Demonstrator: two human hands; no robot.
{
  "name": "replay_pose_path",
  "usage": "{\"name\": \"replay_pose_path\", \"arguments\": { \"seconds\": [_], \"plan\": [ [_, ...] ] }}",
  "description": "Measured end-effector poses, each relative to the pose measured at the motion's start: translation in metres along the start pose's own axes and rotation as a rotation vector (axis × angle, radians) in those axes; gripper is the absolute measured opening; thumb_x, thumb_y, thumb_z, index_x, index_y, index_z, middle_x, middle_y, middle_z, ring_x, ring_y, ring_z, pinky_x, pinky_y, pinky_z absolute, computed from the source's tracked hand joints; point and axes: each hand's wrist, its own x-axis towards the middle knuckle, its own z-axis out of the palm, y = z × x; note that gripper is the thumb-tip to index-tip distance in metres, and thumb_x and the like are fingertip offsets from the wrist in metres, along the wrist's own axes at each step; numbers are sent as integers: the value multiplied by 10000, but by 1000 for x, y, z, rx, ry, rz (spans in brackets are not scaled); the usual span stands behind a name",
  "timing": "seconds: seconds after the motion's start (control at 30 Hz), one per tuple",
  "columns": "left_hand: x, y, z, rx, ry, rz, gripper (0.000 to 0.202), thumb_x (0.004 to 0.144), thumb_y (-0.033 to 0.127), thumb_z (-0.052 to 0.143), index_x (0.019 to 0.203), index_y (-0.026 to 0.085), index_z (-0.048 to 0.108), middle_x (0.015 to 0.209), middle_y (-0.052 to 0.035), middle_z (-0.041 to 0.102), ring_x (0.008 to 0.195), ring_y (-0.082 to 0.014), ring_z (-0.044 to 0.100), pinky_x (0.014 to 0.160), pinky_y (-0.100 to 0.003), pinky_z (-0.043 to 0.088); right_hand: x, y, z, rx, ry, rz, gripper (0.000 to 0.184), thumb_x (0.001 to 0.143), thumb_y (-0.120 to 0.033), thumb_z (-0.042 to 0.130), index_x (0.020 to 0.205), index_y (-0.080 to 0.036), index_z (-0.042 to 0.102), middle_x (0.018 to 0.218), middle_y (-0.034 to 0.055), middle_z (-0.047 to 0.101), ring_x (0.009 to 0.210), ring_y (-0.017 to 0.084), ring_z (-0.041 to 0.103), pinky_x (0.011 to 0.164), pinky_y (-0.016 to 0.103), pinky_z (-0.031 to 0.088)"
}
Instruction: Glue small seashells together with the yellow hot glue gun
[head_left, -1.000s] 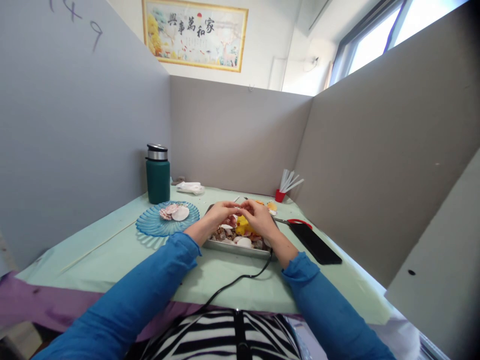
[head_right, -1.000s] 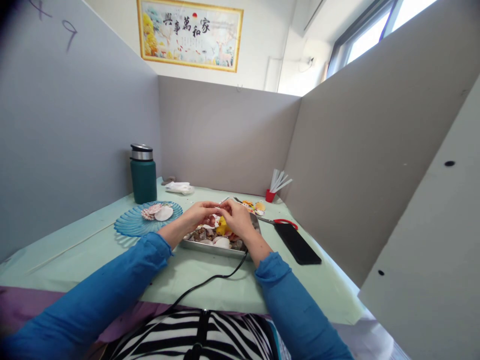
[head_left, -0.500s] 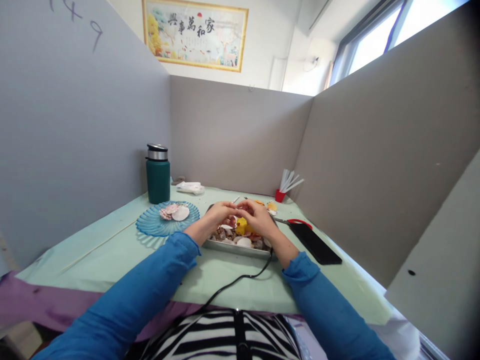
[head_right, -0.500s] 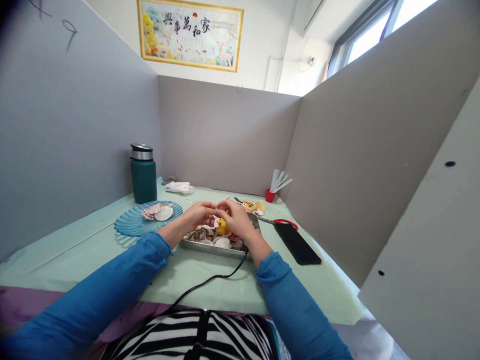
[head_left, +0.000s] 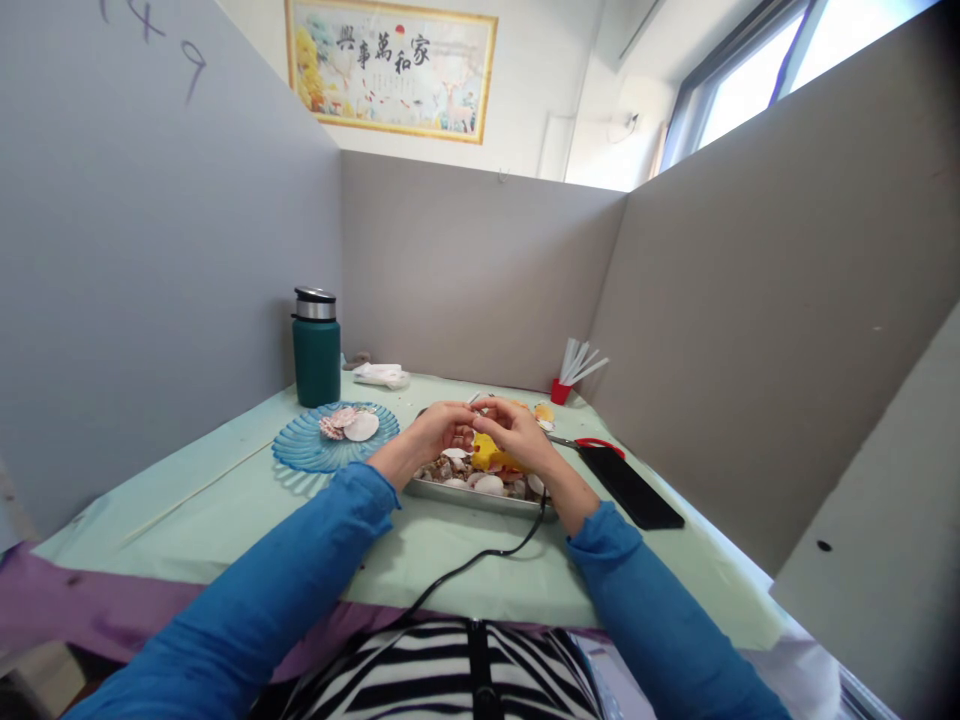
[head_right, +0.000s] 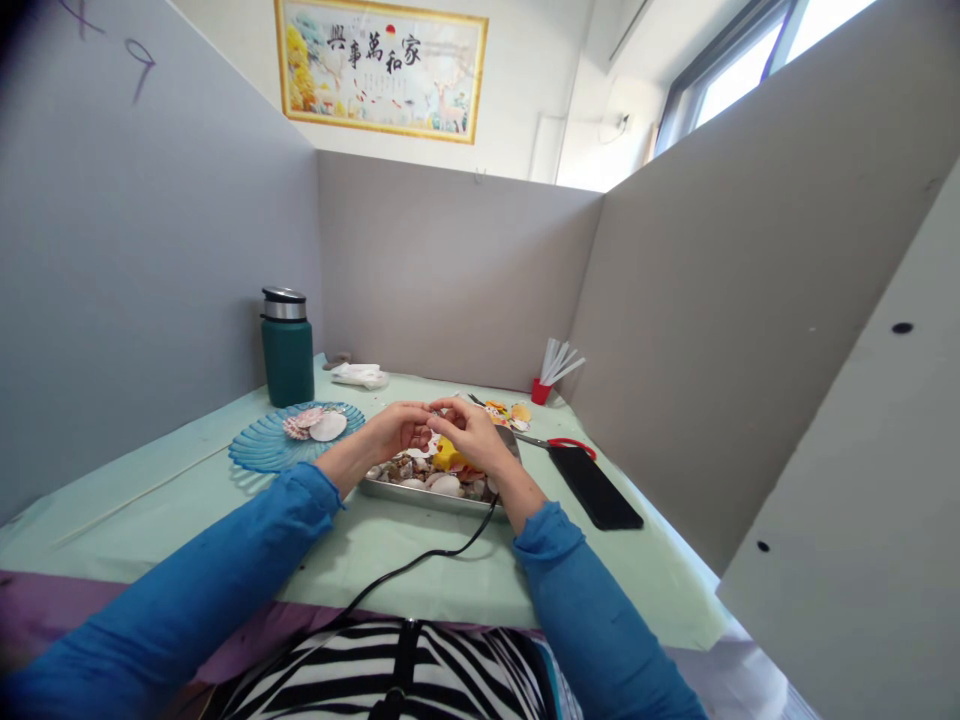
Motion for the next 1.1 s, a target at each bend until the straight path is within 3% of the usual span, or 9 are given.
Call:
{"name": "replay_pose_path", "arguments": {
  "seconds": [0.27, 0.57, 0.83, 0.93, 1.1],
  "plan": [
    [1, -1, -3, 9, -121, -20, 133, 612, 134, 636, 740, 98, 644, 565, -20, 577, 466, -79, 484, 514, -229, 429, -3, -8, -4, 134, -68, 101, 358, 812, -440, 597, 1054, -179, 640, 545, -60, 467, 453, 76, 409, 431, 194, 339],
    [2, -1, -3, 23, -66, -49, 144, 556, 139, 635, 696, 105, 624, 512, 5, 526, 448, -78, 477, 478, -217, 422, -2, -1, -4, 114, -85, 76, 363, 795, -440, 619, 1050, -182, 642, 593, -51, 504, 484, 71, 418, 441, 186, 343],
    [2, -1, -7, 47, -115, -53, 132, 566, 157, 598, 687, 107, 613, 494, 3, 521, 427, -82, 470, 467, -226, 433, -5, -7, -5, 174, -148, 100, 361, 799, -440, 617, 1055, -185, 618, 551, -71, 452, 478, 74, 422, 444, 182, 354],
    [3, -1, -5, 33, -83, -58, 120, 571, 140, 593, 686, 107, 606, 499, 6, 517, 428, -79, 471, 465, -218, 426, -5, -5, -4, 138, -130, 93, 370, 806, -445, 605, 1069, -185, 624, 566, -65, 468, 487, 76, 420, 451, 186, 352],
    [2, -1, 1, 23, 74, -92, 111, 607, 102, 602, 718, 107, 596, 531, 6, 536, 431, -75, 485, 490, -219, 441, -2, 0, -2, -19, -38, 62, 368, 833, -447, 576, 1083, -187, 648, 579, -47, 495, 529, 93, 447, 486, 204, 346]
  ]
}}
